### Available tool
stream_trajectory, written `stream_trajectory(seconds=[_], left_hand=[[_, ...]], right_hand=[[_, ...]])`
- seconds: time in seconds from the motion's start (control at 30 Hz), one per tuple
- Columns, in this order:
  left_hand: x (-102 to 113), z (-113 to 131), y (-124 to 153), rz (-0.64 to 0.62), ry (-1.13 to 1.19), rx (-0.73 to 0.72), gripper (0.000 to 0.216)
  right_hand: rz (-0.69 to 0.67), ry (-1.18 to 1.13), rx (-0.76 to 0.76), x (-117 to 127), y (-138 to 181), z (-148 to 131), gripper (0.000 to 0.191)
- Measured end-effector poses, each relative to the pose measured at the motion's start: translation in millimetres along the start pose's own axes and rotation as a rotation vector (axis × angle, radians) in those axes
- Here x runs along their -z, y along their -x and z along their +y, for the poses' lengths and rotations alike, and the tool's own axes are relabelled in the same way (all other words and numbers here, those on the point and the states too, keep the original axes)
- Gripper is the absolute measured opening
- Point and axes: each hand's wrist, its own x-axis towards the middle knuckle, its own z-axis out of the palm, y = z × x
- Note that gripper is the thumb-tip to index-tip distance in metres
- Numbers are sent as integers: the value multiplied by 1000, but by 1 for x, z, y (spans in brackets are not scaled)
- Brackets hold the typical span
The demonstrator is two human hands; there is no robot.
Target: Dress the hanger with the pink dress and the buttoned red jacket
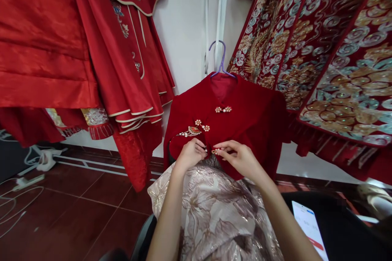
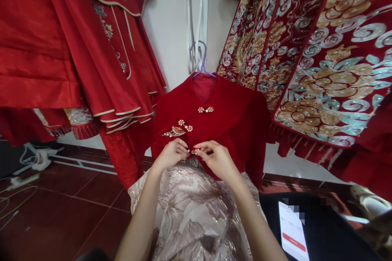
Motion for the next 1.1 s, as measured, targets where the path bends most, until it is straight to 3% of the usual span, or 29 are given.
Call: stream_trajectory(seconds=[0.2,0.43,0.57,0.7,0.8,1.0,1.1], left_hand=[[-4,-6,-7,4,93,76,23],[-6,-11,-9,-16,75,46,18],[-8,-6,-6,-21,-72,79,22],[-11,6,1,74,-399,-32,23],[-13,10,4,89,-512,-71,18],[-11,-1,-4,44,-167,92,17],[-8,-10,-10,11,-34,79,15]], right_hand=[[48,118,84,-31,-5,15,19],[122,216,89,-42,-5,25,21],[99,232,83,-45,-7,33,20],[74,253,85,-46,-7,36,21],[65,267,62,-45,-7,35,20],[70,276,56,-46,-8,37,20],[76,277,65,-48,-7,40,21]])
